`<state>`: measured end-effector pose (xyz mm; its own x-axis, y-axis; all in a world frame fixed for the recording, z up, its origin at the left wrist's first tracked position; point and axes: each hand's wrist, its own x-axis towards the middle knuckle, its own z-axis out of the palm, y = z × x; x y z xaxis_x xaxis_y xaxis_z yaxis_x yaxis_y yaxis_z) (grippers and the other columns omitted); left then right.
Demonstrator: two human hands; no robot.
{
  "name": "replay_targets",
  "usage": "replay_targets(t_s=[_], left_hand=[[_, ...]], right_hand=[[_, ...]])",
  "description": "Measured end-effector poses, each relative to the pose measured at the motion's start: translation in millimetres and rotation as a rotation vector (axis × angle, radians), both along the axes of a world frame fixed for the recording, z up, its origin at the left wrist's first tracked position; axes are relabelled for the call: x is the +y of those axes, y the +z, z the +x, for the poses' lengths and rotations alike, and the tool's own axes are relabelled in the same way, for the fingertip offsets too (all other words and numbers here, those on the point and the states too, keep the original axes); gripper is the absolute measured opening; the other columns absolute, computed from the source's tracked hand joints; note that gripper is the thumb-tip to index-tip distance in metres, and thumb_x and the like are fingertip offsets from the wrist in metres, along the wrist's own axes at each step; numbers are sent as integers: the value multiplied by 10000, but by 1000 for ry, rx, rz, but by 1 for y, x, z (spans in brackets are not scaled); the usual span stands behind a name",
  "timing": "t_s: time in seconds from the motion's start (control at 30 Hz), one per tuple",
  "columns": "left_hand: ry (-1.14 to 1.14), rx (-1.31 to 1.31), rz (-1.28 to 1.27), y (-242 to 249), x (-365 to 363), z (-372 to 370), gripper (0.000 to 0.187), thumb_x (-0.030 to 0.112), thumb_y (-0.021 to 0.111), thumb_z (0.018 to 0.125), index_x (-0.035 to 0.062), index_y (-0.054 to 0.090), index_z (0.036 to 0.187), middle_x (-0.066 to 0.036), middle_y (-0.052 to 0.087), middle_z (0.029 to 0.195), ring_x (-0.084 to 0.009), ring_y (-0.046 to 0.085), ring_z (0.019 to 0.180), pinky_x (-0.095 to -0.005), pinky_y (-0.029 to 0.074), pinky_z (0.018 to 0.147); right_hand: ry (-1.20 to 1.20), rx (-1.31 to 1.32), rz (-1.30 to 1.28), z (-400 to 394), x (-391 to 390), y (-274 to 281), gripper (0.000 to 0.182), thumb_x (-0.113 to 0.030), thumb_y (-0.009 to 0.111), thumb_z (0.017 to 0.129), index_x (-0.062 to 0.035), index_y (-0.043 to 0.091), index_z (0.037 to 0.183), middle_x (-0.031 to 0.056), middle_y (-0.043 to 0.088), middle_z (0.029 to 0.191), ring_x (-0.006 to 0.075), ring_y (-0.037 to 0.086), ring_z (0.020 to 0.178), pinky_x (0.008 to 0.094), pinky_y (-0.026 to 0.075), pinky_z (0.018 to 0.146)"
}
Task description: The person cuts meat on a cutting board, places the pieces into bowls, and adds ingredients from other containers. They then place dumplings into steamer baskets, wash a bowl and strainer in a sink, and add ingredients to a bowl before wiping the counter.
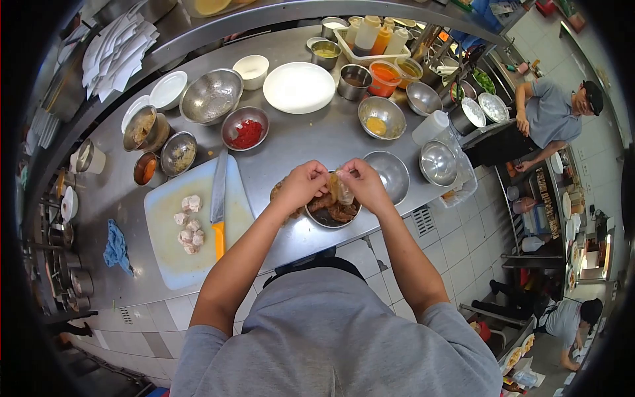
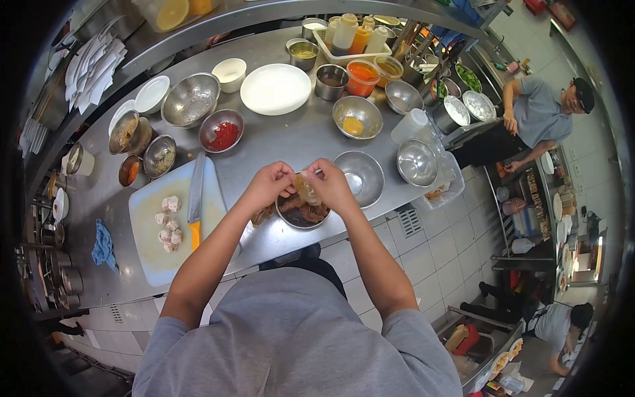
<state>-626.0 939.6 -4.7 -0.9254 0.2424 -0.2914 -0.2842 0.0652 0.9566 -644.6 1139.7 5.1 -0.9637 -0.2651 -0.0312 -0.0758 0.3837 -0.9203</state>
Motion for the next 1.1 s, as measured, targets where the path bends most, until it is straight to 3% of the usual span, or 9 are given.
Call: replay_targets(t_s=[0.23, 0.3, 0.43, 0.67, 0.7, 0.83, 0.97, 1.03, 1.1], left_hand=[[8, 87, 46, -8, -14, 10, 299, 104, 592, 944, 2, 575, 1225, -111, 641, 1074, -171, 656, 939, -305, 538, 794], [134, 387, -565, -44, -43, 15, 500, 171, 697, 848, 6, 541, 1294, -176, 607, 1178, -317, 624, 1050, -388, 498, 949], [78, 272, -724, -60, -63, 35, 884, 282, 831, 674, 90, 437, 1442, -211, 436, 1410, -403, 458, 1248, -477, 459, 997], [-191, 301, -1210, -45, -23, 51, 865, 274, 865, 610, 275, 489, 1389, -154, 318, 1507, -416, 449, 1205, -545, 499, 898], [-68, 369, -1162, -59, -25, 47, 591, 223, 806, 663, 241, 603, 1218, -160, 425, 1380, -418, 501, 1107, -526, 525, 841], [113, 414, -1031, -87, -51, 37, 312, 135, 712, 716, 160, 653, 1021, -164, 528, 1149, -450, 539, 983, -509, 531, 819], [210, 271, -770, -104, -102, 19, 313, 99, 673, 756, 124, 619, 1064, -158, 567, 1082, -343, 618, 938, -438, 545, 792], [296, -346, 205, -92, -115, 7, 345, 93, 650, 806, 105, 547, 1135, -120, 568, 1083, -231, 630, 923, -367, 546, 765], [304, -298, 338, -55, -93, 6, 361, 78, 643, 818, 107, 511, 1153, -106, 561, 1085, -208, 619, 919, -346, 544, 759]], right_hand=[[-75, -12, -261, -15, 7, -18, 170, -140, 669, 923, -41, 532, 934, 80, 690, 972, 102, 582, 741, 274, 503, 672], [-85, -78, -258, -6, 13, -11, 129, -67, 626, 951, -52, 498, 941, 31, 635, 935, 56, 559, 794, 198, 467, 714], [-92, -19, -193, 5, -3, -34, 103, -87, 612, 951, -45, 524, 984, 55, 655, 876, 103, 582, 744, 270, 488, 722], [-139, 126, -67, 25, -42, -32, 178, -152, 637, 936, -30, 557, 1039, 113, 643, 875, 210, 642, 820, 345, 506, 758], [-62, 140, -35, 30, -44, -35, 151, -131, 639, 933, -31, 578, 1028, 90, 644, 896, 182, 629, 849, 317, 500, 777], [25, 22, -68, 53, -50, -37, 145, -121, 659, 926, -29, 614, 1028, 72, 664, 911, 145, 644, 860, 294, 517, 766], [-8, -273, -290, 56, -44, -40, 152, -84, 651, 936, -28, 610, 1070, 28, 652, 983, 89, 615, 940, 231, 497, 828], [-29, -404, -465, 56, -37, -40, 214, -95, 647, 945, -20, 595, 1137, 40, 652, 1049, 100, 618, 977, 238, 489, 864], [-12, -443, -441, 53, -29, -27, 243, -107, 642, 951, -22, 581, 1171, 48, 652, 1065, 106, 621, 982, 245, 491, 867]])
